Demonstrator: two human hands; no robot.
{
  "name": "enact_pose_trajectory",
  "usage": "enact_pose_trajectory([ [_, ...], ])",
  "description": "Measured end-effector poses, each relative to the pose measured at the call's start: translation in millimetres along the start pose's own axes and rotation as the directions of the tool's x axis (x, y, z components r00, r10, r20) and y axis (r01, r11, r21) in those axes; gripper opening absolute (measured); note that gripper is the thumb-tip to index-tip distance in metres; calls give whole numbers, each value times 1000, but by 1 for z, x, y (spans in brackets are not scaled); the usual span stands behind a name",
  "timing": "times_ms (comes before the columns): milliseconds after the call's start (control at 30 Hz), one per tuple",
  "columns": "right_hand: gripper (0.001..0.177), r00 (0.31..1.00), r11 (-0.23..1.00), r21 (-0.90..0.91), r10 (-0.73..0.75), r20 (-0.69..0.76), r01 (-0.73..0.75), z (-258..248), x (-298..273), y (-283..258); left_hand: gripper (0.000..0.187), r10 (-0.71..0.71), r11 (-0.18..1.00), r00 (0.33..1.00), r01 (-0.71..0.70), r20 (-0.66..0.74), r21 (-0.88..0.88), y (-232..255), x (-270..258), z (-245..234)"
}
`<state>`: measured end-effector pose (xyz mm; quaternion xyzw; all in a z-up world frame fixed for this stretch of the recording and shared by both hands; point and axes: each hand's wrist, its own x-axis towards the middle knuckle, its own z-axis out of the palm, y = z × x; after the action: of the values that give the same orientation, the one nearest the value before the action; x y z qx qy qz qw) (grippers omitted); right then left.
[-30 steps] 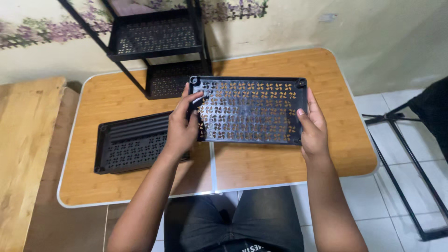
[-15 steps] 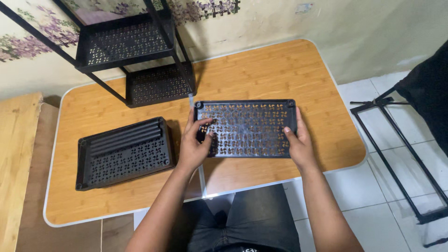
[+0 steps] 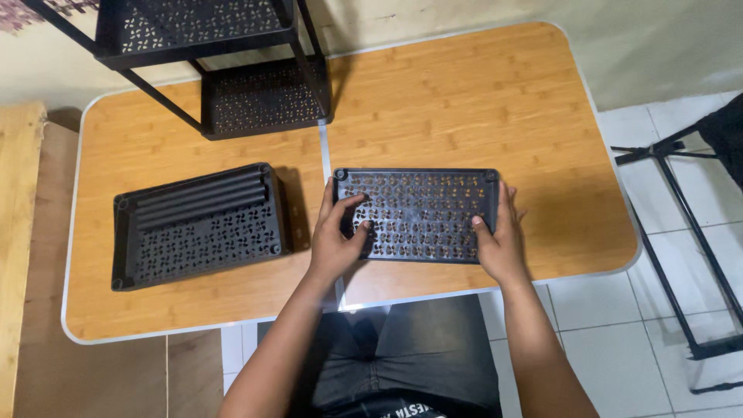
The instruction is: The person assembles a black plastic storage shelf by inserting vertical poles into perforated trays and connecting them into a three-tier frame. They then handle additional trays and poles, inserting poles into tray holes and arranging parts on the table.
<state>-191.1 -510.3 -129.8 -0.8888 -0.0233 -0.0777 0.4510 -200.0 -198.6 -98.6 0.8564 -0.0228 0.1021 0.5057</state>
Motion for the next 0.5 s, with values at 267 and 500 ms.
enact_pose_trajectory([
  [267,78,992,993,-28,115,51,-113,11,-1,7,47,-45,998,999,45,27,36,-11,-1,9],
  [500,79,1000,996,-86,25,1,-24,29,-7,39,43,-70,996,998,69,12,64,-22,-5,19],
])
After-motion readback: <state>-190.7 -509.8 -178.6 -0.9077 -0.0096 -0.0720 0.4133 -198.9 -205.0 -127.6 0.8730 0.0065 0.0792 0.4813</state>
